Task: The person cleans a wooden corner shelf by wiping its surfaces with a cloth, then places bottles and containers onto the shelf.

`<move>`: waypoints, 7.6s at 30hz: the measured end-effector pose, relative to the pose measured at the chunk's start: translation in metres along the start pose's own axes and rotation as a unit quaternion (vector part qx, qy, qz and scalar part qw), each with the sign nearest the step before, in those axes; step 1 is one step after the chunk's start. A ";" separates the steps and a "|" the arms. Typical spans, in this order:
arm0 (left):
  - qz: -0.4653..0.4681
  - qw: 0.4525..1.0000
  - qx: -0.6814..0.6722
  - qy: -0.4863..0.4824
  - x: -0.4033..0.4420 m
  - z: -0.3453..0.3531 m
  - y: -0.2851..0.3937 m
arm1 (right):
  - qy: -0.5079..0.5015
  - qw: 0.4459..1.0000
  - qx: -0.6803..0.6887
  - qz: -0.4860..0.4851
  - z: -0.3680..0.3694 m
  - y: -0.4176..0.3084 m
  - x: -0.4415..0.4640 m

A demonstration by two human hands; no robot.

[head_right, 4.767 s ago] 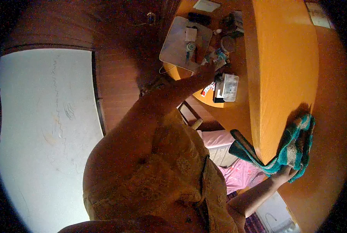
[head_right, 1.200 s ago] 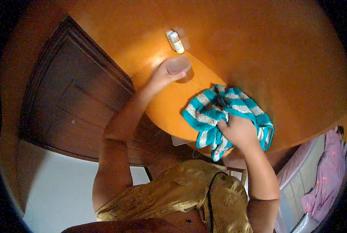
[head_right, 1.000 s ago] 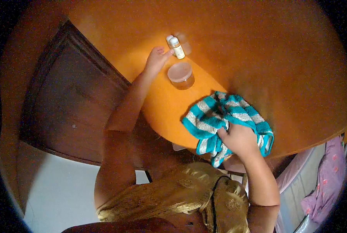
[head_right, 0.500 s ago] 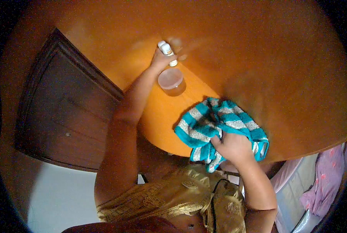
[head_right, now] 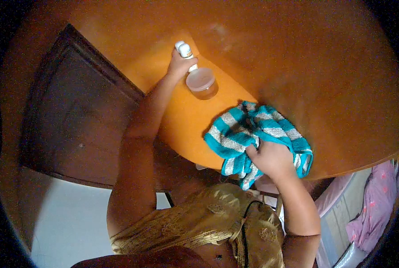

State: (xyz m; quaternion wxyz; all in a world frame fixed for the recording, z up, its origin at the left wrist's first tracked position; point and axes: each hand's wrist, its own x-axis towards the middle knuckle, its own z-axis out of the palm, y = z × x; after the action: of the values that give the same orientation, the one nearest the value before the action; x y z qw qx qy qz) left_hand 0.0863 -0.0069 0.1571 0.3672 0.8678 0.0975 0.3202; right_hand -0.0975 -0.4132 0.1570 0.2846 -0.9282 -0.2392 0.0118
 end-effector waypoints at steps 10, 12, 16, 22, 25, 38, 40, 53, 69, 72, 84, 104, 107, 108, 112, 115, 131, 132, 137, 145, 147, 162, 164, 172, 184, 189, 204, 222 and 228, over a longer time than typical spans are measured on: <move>0.020 0.999 0.016 -0.026 -0.064 -0.063 0.110 | -0.019 1.000 0.009 0.001 0.001 0.001 0.000; 0.026 0.999 -0.017 -0.044 -0.083 -0.054 0.123 | 0.027 0.999 0.020 -0.039 0.006 0.006 -0.001; -0.023 0.997 0.036 -0.068 -0.101 -0.040 0.127 | -0.049 0.998 0.010 0.029 -0.009 -0.007 -0.001; 0.004 0.988 -0.129 -0.079 -0.078 -0.022 0.080 | 0.023 0.999 0.018 -0.034 0.002 0.003 -0.001; 0.006 0.979 -0.175 -0.101 -0.085 -0.021 0.081 | -0.037 0.999 0.014 0.028 -0.005 -0.005 -0.002; -0.035 0.998 -0.048 0.028 -0.094 0.001 0.095 | 0.030 0.998 0.035 -0.043 0.003 0.005 -0.001; -0.047 0.997 -0.056 0.022 -0.087 0.003 0.095 | 0.004 0.999 0.032 -0.030 -0.001 0.003 -0.001; -0.017 0.988 0.082 0.133 -0.004 0.021 0.045 | 0.075 0.993 0.041 -0.078 0.004 0.006 0.002; -0.043 0.986 0.118 0.106 0.007 0.017 0.048 | 0.034 0.998 0.032 -0.030 0.002 0.004 0.000; -0.017 0.989 0.105 0.100 0.018 0.018 0.030 | 0.102 0.990 0.033 -0.095 0.005 0.006 0.001; 0.056 0.993 -0.055 -0.092 0.007 -0.002 -0.004 | 0.046 0.998 0.019 -0.046 0.003 0.003 0.001; 0.001 0.993 0.081 -0.086 0.010 -0.007 0.029 | 0.003 1.000 0.007 -0.006 0.000 0.001 -0.001; 0.065 0.988 0.133 0.042 0.013 -0.004 0.042 | 0.049 0.998 0.020 -0.041 0.005 0.005 0.000; 0.093 0.990 0.099 0.048 0.013 -0.004 0.048 | 0.050 0.998 0.019 -0.041 0.003 0.003 0.001; 0.107 0.993 0.054 0.018 0.032 0.006 0.028 | 0.024 0.999 0.013 -0.032 0.004 0.005 0.001; 0.096 0.990 0.088 0.053 0.033 0.012 0.029 | 0.009 1.000 0.021 -0.019 -0.005 -0.002 0.001; -0.090 0.993 0.071 -0.008 0.038 0.012 0.036 | 0.031 0.999 0.029 -0.029 0.001 0.002 0.000; -0.078 0.997 0.025 -0.011 0.040 0.013 0.031 | 0.030 0.999 0.028 -0.029 0.003 0.003 0.000; -0.048 0.996 -0.072 0.003 0.033 0.013 0.034 | -0.069 0.997 0.014 0.043 -0.011 -0.006 0.002; -0.031 0.976 -0.187 -0.112 -0.020 -0.005 0.083 | -0.058 0.997 0.015 0.039 -0.010 -0.004 0.000; -0.019 0.976 -0.187 -0.112 -0.019 0.006 0.063 | -0.023 1.000 0.009 0.016 -0.004 0.000 0.000; -0.045 0.916 -0.333 -0.219 -0.083 -0.012 0.106 | -0.026 0.999 0.011 0.030 -0.005 -0.003 0.000; -0.070 0.928 -0.328 -0.161 -0.073 -0.015 0.096 | -0.044 0.998 0.009 0.043 -0.007 -0.004 0.000; -0.013 0.990 -0.137 0.012 0.003 0.014 -0.017 | -0.055 0.997 0.013 0.043 -0.009 -0.004 0.001; -0.050 0.984 -0.149 -0.084 0.014 0.040 -0.004 | 0.071 0.995 0.015 -0.069 0.013 0.014 0.003; 0.010 0.997 -0.064 -0.029 0.012 0.047 -0.010 | 0.020 1.000 0.009 -0.018 0.007 0.010 0.001; -0.024 0.999 0.020 -0.037 0.002 0.036 -0.026 | 0.080 0.994 0.018 -0.070 0.008 0.009 0.001; 0.041 0.927 -0.224 -0.299 -0.089 0.004 0.055 | 0.213 0.935 0.025 -0.282 0.031 0.033 -0.001; 0.009 0.945 -0.130 -0.301 -0.122 0.010 0.104 | 0.211 0.933 0.137 -0.257 0.045 0.053 0.002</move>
State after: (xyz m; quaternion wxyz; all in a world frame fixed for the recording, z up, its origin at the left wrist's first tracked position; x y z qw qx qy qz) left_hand -0.0085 -0.1358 0.1655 0.4860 0.8694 -0.0681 0.0577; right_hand -0.0798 -0.4265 0.0912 0.4461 -0.7680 -0.4003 -0.2257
